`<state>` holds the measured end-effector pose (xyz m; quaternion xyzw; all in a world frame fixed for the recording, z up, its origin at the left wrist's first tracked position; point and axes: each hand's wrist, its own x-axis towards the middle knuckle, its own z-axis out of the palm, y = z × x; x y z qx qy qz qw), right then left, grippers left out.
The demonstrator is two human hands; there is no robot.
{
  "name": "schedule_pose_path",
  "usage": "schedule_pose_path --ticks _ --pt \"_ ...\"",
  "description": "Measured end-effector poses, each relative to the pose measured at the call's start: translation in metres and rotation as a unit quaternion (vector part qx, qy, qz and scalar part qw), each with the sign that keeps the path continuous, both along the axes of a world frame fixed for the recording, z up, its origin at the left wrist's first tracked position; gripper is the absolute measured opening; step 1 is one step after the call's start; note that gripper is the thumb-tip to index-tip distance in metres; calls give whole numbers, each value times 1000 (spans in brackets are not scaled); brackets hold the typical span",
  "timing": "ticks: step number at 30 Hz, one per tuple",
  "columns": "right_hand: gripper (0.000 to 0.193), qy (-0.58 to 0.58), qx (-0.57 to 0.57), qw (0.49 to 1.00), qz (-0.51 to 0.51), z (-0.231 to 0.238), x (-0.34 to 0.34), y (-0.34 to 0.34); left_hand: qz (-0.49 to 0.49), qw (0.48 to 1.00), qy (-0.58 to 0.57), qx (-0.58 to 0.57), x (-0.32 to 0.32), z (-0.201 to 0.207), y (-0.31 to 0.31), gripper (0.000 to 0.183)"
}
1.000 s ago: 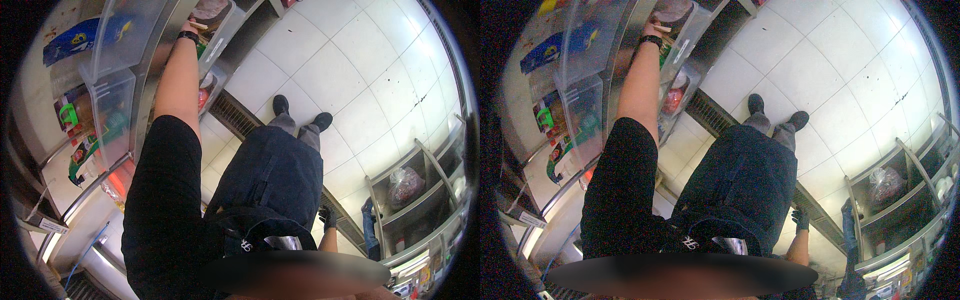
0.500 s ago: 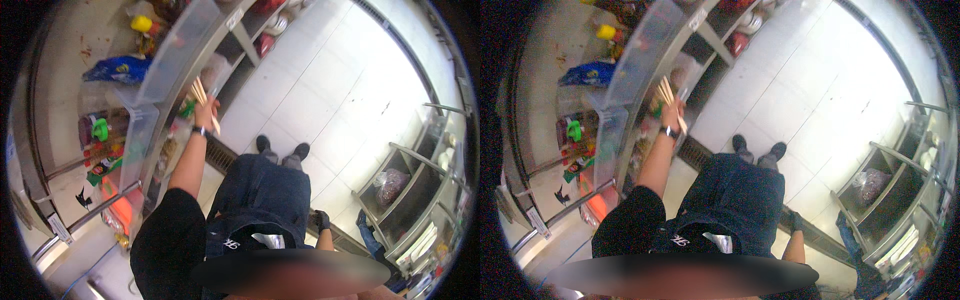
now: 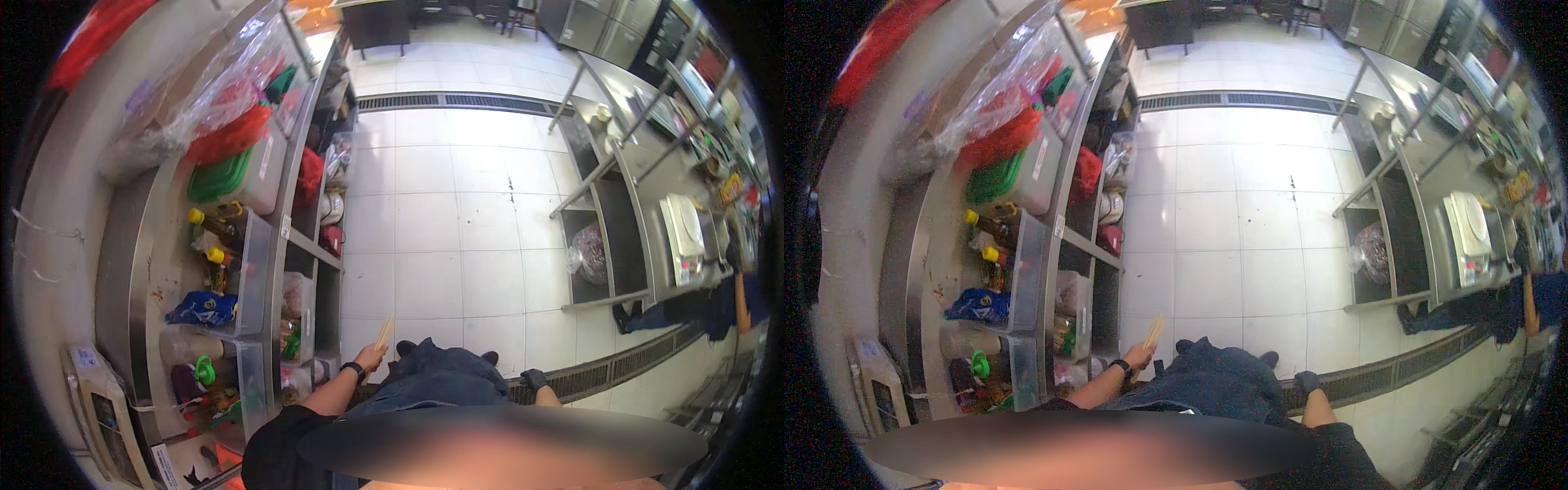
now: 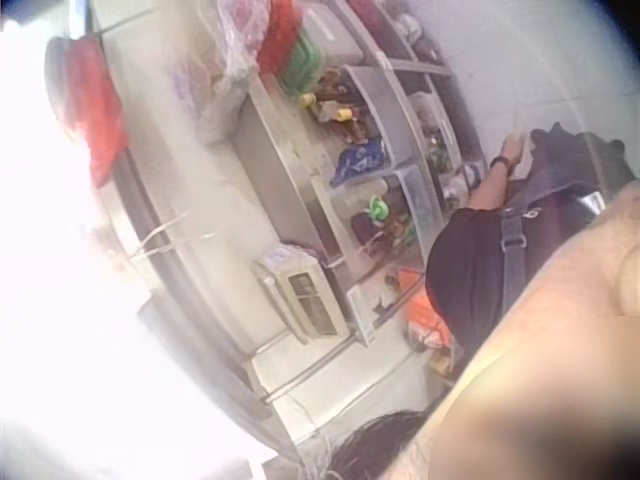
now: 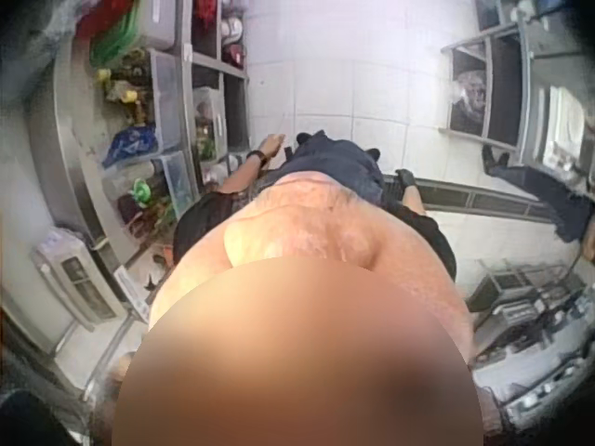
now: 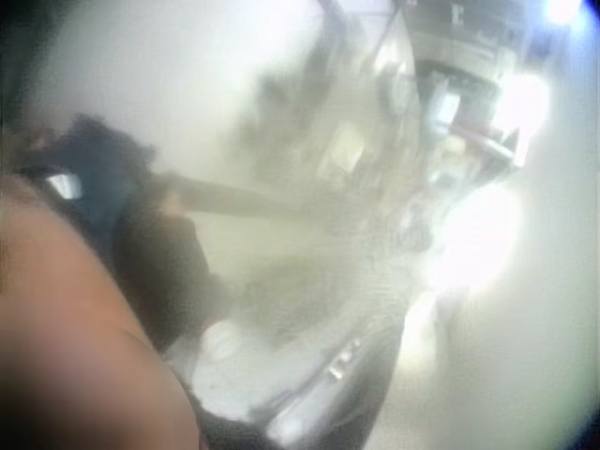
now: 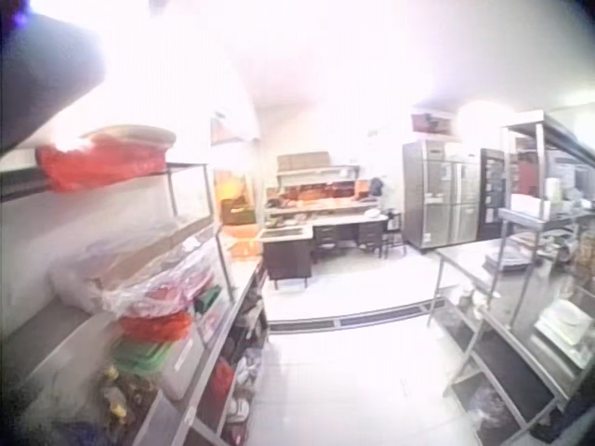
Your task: The person inserts wooden skewers into round meatballs and then coats them with a brown batter from a tray. The person places the finished skewered items onto a metal tray. Another person is visible in the background also handling batter.
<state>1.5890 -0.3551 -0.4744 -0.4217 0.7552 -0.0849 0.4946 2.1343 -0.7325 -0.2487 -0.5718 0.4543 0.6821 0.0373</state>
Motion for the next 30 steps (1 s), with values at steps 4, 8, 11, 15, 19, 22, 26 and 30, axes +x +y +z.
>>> schedule_pose_path --ticks 4,8,11,15,19,22,26,30 --pt "24 -29 -7 983 -182 15 -5 30 130 974 173 59 -70 38 -26 44" --pt "26 -175 32 877 -445 79 3 65 39 965 258 -25 -178 97 -28 38" --pt "26 -186 83 849 -488 125 13 116 32 930 364 -34 -263 143 3 29" --pt "28 -184 130 823 -522 144 10 219 -19 886 463 -22 -380 191 69 24" --pt "28 -183 150 678 -696 129 6 331 -63 869 489 27 -487 210 148 19" --pt "25 -201 162 625 -737 117 12 384 -86 860 491 105 -550 216 199 12" --pt "24 -230 156 597 -752 110 -2 402 -93 844 464 253 -612 221 273 11" --pt "24 -212 117 611 -753 106 -41 388 -236 823 392 336 -648 225 340 15"
